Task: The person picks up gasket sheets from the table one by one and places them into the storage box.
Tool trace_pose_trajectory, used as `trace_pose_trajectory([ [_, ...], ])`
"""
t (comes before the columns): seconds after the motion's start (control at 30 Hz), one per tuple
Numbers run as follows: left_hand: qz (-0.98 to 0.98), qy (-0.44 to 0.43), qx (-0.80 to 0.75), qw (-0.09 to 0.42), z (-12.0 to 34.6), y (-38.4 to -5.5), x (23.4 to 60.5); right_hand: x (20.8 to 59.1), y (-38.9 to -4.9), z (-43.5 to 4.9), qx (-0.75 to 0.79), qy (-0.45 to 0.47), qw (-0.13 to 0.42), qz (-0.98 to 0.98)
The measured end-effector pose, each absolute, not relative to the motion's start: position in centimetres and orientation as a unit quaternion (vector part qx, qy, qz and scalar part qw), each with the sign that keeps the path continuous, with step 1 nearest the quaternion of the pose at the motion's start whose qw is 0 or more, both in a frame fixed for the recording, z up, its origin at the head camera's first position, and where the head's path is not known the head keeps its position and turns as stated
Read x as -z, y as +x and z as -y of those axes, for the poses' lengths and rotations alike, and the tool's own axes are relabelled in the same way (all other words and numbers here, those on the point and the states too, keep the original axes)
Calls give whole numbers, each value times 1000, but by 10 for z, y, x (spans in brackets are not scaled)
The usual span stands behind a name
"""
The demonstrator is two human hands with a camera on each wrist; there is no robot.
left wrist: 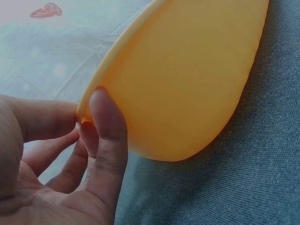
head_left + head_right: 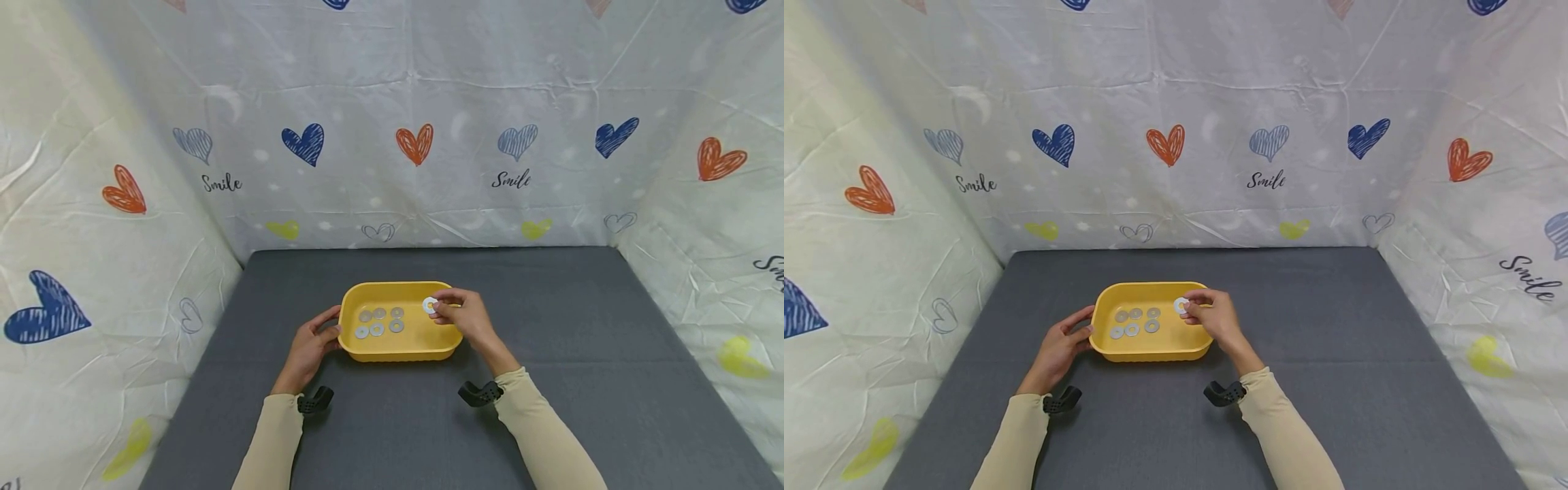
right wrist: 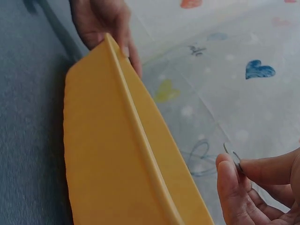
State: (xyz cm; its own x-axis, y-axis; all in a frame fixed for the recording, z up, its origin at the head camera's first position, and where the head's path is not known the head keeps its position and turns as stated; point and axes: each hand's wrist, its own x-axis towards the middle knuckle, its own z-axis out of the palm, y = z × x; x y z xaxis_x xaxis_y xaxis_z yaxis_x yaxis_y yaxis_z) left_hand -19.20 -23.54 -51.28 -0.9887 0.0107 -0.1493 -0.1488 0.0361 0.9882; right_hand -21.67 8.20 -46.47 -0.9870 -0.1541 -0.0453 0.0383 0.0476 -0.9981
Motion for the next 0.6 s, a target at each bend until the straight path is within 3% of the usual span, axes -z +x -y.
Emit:
trace_pose_trajectory([
  [0.6,-719,-44,-692,56,236,-192,514,477,-230,-47,658,-42,151,-737],
])
